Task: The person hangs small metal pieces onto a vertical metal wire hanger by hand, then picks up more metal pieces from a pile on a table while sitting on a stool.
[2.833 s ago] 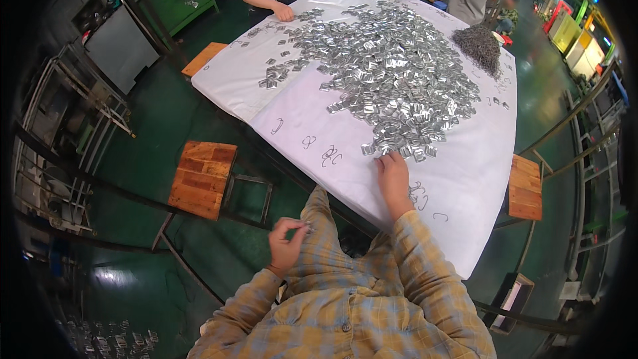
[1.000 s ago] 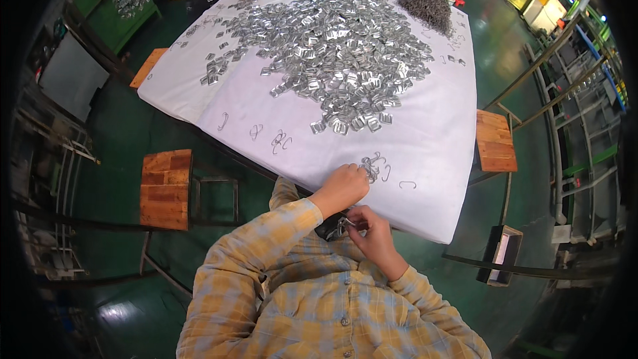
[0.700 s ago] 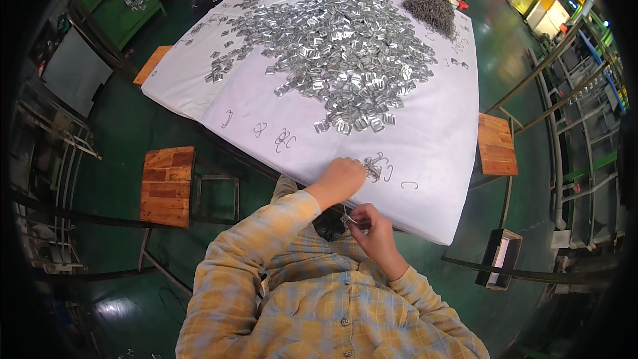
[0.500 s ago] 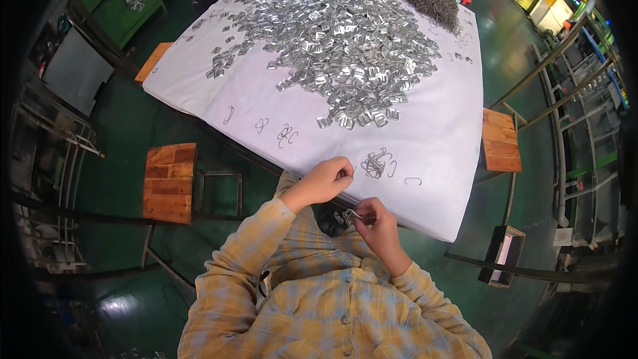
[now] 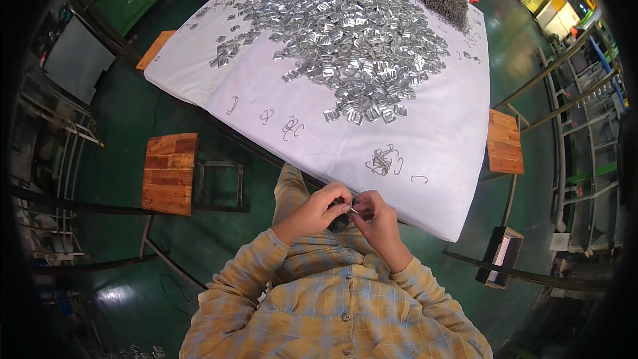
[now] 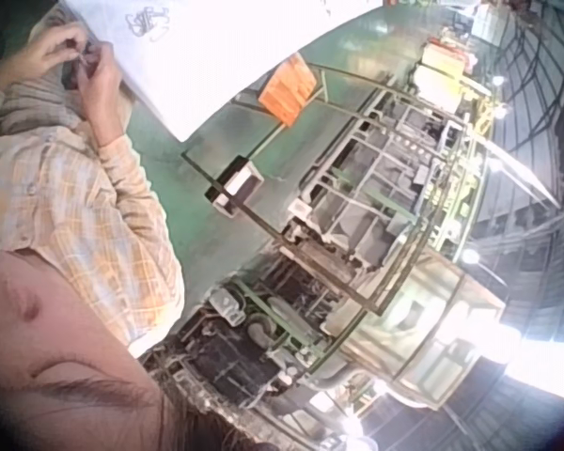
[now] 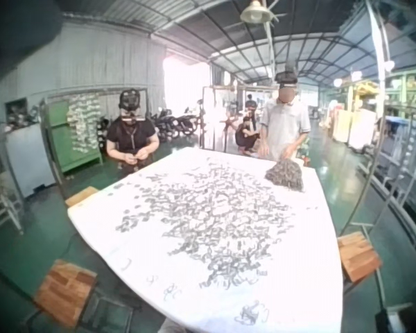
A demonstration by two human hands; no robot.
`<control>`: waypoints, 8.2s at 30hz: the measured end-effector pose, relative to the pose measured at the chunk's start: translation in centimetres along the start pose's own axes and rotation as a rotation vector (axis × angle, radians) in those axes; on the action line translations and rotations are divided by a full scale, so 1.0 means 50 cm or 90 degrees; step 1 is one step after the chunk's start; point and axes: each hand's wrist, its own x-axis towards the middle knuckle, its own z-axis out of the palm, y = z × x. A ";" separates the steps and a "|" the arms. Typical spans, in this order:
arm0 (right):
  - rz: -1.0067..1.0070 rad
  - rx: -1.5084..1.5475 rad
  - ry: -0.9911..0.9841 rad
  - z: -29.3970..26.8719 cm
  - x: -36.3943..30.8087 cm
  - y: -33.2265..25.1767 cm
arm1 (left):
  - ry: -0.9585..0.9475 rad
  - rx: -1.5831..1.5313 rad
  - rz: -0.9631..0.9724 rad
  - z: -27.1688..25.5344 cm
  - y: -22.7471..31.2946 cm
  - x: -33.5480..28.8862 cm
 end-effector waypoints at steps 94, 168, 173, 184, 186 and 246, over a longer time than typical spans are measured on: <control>0.032 0.059 -0.057 -0.038 -0.021 0.003 | -0.004 0.801 0.268 0.047 -0.050 0.190; 0.087 0.116 -0.101 -0.046 0.070 -0.034 | 0.255 0.222 0.098 0.071 0.020 -0.009; 0.023 0.024 -0.068 -0.038 0.037 -0.015 | 0.242 0.252 0.060 0.068 -0.005 -0.017; -0.076 -0.038 0.005 -0.027 -0.032 0.006 | 0.137 0.398 0.216 0.035 -0.060 0.147; -0.078 -0.039 0.012 -0.027 -0.039 -0.002 | 0.110 0.456 0.269 0.048 -0.071 0.177; -0.069 -0.026 -0.040 -0.015 -0.047 0.015 | 0.188 0.510 0.209 -0.014 -0.088 0.161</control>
